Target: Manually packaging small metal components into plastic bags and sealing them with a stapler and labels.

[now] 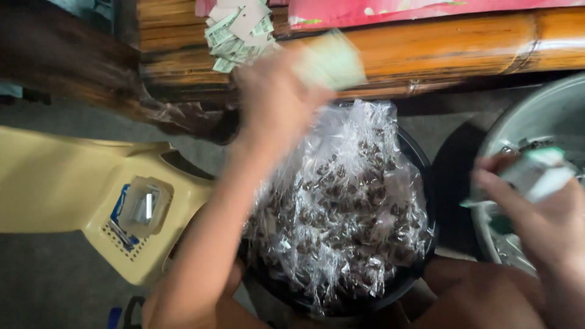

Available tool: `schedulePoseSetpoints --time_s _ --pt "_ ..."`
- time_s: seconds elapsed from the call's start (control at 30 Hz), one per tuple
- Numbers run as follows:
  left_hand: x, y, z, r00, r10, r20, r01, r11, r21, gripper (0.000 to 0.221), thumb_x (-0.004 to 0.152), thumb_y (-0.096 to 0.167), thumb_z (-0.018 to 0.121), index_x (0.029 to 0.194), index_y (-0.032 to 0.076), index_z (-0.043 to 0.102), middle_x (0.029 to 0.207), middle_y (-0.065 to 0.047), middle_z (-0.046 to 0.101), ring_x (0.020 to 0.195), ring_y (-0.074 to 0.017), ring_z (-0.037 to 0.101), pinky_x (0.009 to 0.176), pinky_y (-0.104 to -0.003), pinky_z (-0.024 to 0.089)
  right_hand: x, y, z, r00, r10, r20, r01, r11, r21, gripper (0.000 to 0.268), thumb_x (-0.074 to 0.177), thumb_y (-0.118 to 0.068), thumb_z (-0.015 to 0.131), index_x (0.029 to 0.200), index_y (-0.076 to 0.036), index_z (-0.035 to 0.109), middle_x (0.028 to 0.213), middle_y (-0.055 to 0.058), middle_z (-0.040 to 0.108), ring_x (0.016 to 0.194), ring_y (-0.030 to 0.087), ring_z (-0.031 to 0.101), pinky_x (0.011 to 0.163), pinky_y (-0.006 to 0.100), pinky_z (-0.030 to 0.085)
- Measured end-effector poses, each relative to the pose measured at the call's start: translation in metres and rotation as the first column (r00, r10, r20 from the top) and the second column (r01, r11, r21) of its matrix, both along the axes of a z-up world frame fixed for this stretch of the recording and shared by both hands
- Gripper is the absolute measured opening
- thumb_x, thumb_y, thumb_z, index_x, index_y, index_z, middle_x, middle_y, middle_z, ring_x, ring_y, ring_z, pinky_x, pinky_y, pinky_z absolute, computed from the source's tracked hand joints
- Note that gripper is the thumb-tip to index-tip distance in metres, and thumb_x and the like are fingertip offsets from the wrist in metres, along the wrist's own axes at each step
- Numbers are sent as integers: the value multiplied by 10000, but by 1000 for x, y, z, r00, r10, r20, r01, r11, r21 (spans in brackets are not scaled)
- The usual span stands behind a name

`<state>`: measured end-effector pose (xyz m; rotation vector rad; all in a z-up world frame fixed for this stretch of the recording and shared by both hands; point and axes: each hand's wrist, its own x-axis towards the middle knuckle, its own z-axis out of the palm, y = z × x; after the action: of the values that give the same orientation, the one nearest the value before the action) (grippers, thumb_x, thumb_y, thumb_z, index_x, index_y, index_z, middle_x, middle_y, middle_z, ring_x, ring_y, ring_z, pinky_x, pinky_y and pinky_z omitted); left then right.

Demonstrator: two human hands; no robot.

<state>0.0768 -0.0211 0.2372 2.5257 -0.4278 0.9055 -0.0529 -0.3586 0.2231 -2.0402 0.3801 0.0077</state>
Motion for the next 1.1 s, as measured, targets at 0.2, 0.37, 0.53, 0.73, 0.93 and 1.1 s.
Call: schedulePoseSetpoints --time_s 0.2,0.37,0.53,0.73,0.93,1.1 --pt "-82 -71 -25 797 -516 -312 460 855 -239 340 777 54 779 1083 142 660 992 20 688 965 -158 597 1042 -449 340 14 53 -2 992 118 -51 -112 987 111 326 831 -25 756 1134 30 652 887 136 664 695 206 588 595 316 460" --pt "-36 -60 -68 583 -560 -589 120 776 -619 689 810 459 683 1330 24 559 1303 -164 639 992 -225 698 773 -359 657 18 57 -8 999 2 33 0 998 -66 273 880 -53 775 1067 46 601 888 131 625 674 199 552 545 320 468" --pt "41 -52 -231 540 53 -840 -588 738 -331 749 865 713 386 1015 56 714 1019 -103 765 1003 -338 707 896 -440 525 19 48 -4 983 29 180 -14 996 -85 300 923 -52 775 1127 29 571 967 111 610 780 189 548 700 314 480" --pt "36 -90 -329 296 266 -917 -642 766 15 483 886 492 590 1117 86 710 968 -101 765 861 -312 725 836 -454 481 18 49 4 987 -25 160 15 998 64 289 878 51 740 1143 63 629 925 137 660 671 197 590 592 288 479" --pt "9 -77 -283 547 161 -822 -505 846 -170 369 1015 310 494 1248 122 710 1144 -68 764 973 -286 718 892 -449 466 17 48 10 985 -53 162 30 989 143 263 894 28 714 1146 56 647 971 116 676 705 168 584 616 258 492" --pt "-26 -57 -193 857 55 -512 -276 889 -366 130 913 133 620 1002 122 714 877 -83 736 783 -304 681 793 -412 503 21 45 -7 975 37 217 -22 997 -70 264 884 -27 762 1125 35 673 951 107 679 760 179 603 696 299 502"
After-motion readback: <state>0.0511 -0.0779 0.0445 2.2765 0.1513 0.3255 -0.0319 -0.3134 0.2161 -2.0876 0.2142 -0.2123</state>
